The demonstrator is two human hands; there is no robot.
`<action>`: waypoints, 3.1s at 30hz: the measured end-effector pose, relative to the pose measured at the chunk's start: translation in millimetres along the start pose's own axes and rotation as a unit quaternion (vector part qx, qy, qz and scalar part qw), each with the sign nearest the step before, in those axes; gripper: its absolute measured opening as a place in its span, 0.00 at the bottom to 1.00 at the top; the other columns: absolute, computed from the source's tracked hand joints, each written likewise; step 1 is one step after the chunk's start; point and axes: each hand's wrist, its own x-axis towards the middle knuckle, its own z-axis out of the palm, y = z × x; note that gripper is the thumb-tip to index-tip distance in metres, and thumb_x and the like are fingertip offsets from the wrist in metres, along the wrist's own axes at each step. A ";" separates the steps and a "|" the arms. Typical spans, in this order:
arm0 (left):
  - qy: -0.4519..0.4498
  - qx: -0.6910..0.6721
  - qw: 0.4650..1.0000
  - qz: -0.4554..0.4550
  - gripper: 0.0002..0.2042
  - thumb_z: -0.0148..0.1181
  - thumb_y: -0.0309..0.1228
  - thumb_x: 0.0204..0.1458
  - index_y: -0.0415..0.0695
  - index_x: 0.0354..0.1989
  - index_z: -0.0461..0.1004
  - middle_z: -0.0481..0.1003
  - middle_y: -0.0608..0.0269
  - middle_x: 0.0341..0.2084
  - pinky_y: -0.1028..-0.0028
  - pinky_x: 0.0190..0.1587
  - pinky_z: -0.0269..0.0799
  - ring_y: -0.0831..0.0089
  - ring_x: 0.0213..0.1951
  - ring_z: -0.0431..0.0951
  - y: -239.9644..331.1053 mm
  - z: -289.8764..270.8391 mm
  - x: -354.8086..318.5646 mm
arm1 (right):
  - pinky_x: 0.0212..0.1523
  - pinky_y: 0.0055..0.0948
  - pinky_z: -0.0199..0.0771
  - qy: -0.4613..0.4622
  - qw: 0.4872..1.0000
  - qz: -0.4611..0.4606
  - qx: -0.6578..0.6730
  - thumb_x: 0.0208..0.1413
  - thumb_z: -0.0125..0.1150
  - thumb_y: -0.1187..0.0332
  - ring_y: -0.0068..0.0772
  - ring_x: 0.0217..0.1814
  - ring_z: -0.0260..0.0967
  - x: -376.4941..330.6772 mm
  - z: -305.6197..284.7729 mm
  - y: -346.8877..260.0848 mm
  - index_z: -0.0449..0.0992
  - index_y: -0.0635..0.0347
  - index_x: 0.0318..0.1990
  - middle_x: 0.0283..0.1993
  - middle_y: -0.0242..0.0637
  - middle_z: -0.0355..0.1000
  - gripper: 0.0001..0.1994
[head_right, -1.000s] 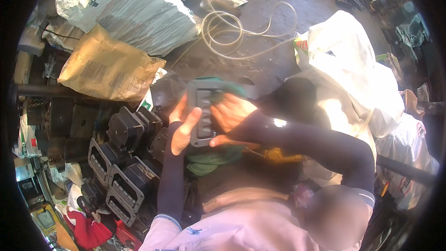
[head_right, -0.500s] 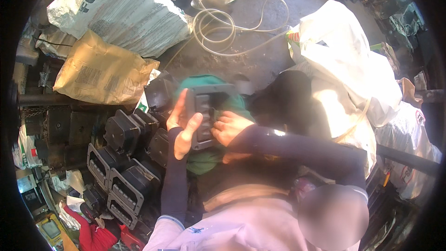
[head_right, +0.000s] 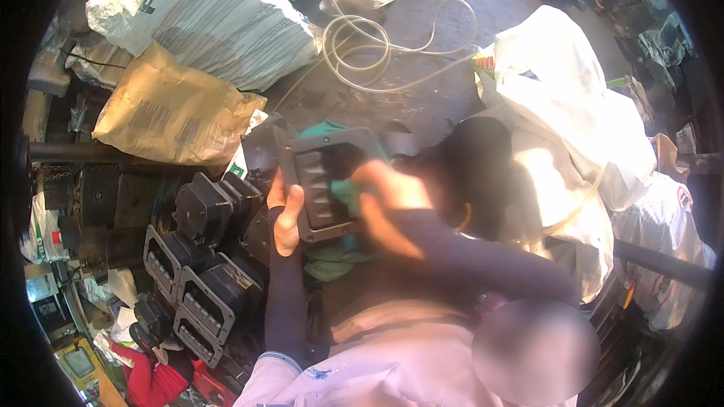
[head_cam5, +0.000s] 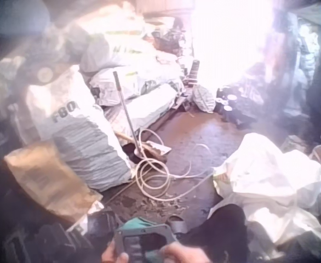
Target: The person cleans several black plastic parts by wiping them with a green cloth and spraying them with a hose. The person handles the parts one at a time, wiping and spraying each before moving to the next.
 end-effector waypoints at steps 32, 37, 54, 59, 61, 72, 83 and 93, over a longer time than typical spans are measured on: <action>0.031 0.024 0.999 0.036 0.36 0.62 0.24 0.53 0.38 0.71 0.55 0.63 0.53 0.65 0.68 0.68 0.54 0.66 0.66 0.62 -5.1 15.1 -8.3 | 0.64 0.44 0.62 -0.291 0.954 0.045 0.053 0.55 0.59 0.36 0.59 0.67 0.62 46.1 8.3 -0.8 0.50 0.70 0.69 0.61 0.66 0.63 0.49; 0.059 0.141 0.982 0.110 0.36 0.63 0.29 0.56 0.39 0.72 0.53 0.63 0.53 0.65 0.68 0.68 0.54 0.66 0.65 0.63 2.4 15.7 5.8 | 0.51 0.42 0.69 -0.168 0.937 -0.213 -0.218 0.51 0.66 0.63 0.50 0.47 0.72 10.7 -11.0 5.9 0.67 0.67 0.56 0.43 0.49 0.73 0.27; 0.107 -0.297 0.949 -0.027 0.17 0.48 0.41 0.62 0.45 0.53 0.71 0.77 0.61 0.42 0.58 0.50 0.75 0.63 0.43 0.79 19.5 -5.8 47.4 | 0.44 0.47 0.73 -0.178 0.903 -0.020 -0.391 0.38 0.70 0.69 0.51 0.45 0.72 -120.9 -41.3 46.6 0.70 0.60 0.55 0.51 0.49 0.67 0.31; 0.124 -0.295 0.947 -0.034 0.17 0.48 0.43 0.62 0.48 0.54 0.69 0.75 0.63 0.43 0.48 0.51 0.73 0.61 0.45 0.77 22.3 -0.3 69.7 | 0.40 0.39 0.70 -0.164 0.938 -0.051 -0.301 0.40 0.68 0.70 0.47 0.40 0.72 -126.1 -48.8 57.4 0.68 0.61 0.57 0.52 0.51 0.66 0.31; 0.079 -0.311 0.947 -0.026 0.17 0.49 0.41 0.61 0.47 0.54 0.69 0.75 0.63 0.43 0.49 0.53 0.72 0.61 0.46 0.77 24.5 3.3 75.9 | 0.38 0.40 0.72 -0.208 0.902 -0.081 -0.370 0.40 0.71 0.67 0.48 0.39 0.72 -131.3 -50.3 56.3 0.68 0.59 0.59 0.53 0.52 0.66 0.33; 0.137 -0.314 0.940 -0.005 0.16 0.55 0.33 0.57 0.42 0.52 0.71 0.76 0.57 0.43 0.63 0.54 0.70 0.62 0.47 0.76 8.4 9.2 113.1 | 0.31 0.36 0.73 -0.084 0.857 -0.171 -0.479 0.47 0.64 0.66 0.38 0.29 0.72 -85.5 -105.0 -18.8 0.71 0.61 0.56 0.40 0.41 0.70 0.26; 0.149 -0.138 0.974 0.102 0.26 0.55 0.29 0.62 0.42 0.67 0.56 0.67 0.58 0.57 0.69 0.60 0.64 0.68 0.57 0.68 -31.6 -12.2 132.4 | 0.35 0.43 0.70 0.011 0.886 -0.159 -0.436 0.53 0.66 0.50 0.49 0.31 0.72 29.2 -73.5 -7.5 0.71 0.60 0.31 0.25 0.44 0.71 0.20; 0.154 -0.112 0.967 0.172 0.32 0.57 0.23 0.60 0.50 0.72 0.51 0.67 0.58 0.56 0.70 0.54 0.70 0.69 0.52 0.72 -10.5 24.3 116.5 | 0.30 0.46 0.73 -0.042 0.914 -0.025 -0.402 0.54 0.64 0.48 0.53 0.27 0.74 34.0 -66.6 -10.2 0.72 0.60 0.28 0.23 0.47 0.73 0.22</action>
